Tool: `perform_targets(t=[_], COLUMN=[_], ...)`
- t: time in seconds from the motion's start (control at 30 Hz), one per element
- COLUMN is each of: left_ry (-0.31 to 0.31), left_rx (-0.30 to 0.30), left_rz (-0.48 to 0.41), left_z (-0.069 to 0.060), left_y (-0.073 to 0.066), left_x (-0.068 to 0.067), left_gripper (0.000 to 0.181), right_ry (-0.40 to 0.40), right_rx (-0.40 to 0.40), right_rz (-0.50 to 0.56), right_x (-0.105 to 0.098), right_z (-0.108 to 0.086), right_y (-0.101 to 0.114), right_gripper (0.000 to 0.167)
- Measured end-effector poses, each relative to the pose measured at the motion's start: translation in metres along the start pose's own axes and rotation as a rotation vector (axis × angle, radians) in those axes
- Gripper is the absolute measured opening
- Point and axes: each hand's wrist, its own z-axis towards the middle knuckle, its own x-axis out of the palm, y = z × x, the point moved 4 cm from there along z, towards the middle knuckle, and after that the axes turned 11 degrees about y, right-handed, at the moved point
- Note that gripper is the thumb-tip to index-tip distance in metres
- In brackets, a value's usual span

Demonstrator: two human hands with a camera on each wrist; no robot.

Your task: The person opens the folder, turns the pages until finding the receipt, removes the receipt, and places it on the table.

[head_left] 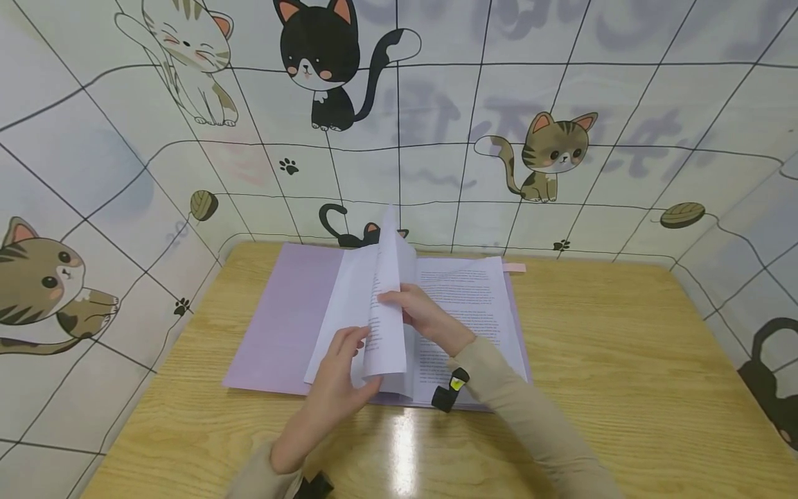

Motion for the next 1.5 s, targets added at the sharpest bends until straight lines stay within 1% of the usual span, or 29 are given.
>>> perform_targets(t=[0.1,0.3,0.47,0.57,0.7,0.77,0.93,1.0,1.13,1.33,1.43,1.5], left_ry=[-0.018,-0.027,-0.069,-0.101,-0.122,-0.122,-0.107,-0.104,-0.106,-0.088,-0.079,-0.071], left_rx=[0.001,0.003,0.028,0.025,-0.005,-0.027,-0.072,-0.081,-0.097,-0.134,-0.159,-0.186], left_rz=[0.06,0.193,0.25,0.263,0.259,0.251,0.211,0.199,0.183,0.154,0.146,0.142], left_z=[0.001,0.001,0.001,0.001,0.0,-0.001,-0.003,-0.004,-0.007,-0.012,-0.015,-0.016], left_y=[-0.002,-0.003,-0.004,-0.003,0.001,0.004,0.013,0.017,0.026,0.039,0.045,0.048], left_x=[0.001,0.006,0.007,0.007,0.005,0.004,0.002,0.001,-0.001,-0.002,-0.003,-0.003], left_gripper=[0.076,0.079,0.072,0.068,0.065,0.066,0.067,0.066,0.067,0.064,0.059,0.057], right_ry=[-0.011,-0.032,-0.034,-0.022,0.004,0.017,0.054,0.055,0.038,0.02,0.013,0.009], right_rx=[0.001,0.02,0.034,0.032,0.02,0.009,-0.033,-0.038,-0.034,-0.035,-0.037,-0.035], right_rz=[-0.001,-0.017,-0.012,-0.02,-0.026,-0.018,0.03,0.041,0.028,0.035,0.041,0.047], right_x=[0.001,0.004,0.006,0.006,0.007,0.007,0.007,0.005,-0.003,-0.018,-0.025,-0.029], right_z=[0.002,0.004,0.005,0.005,0.005,0.005,0.003,0.003,0.0,-0.004,-0.007,-0.009], right_y=[-0.002,-0.002,-0.002,-0.003,-0.003,-0.003,-0.001,-0.001,-0.002,-0.007,-0.009,-0.009], right_gripper=[0.044,0.043,0.043,0.044,0.047,0.045,0.025,0.02,0.022,0.023,0.027,0.027])
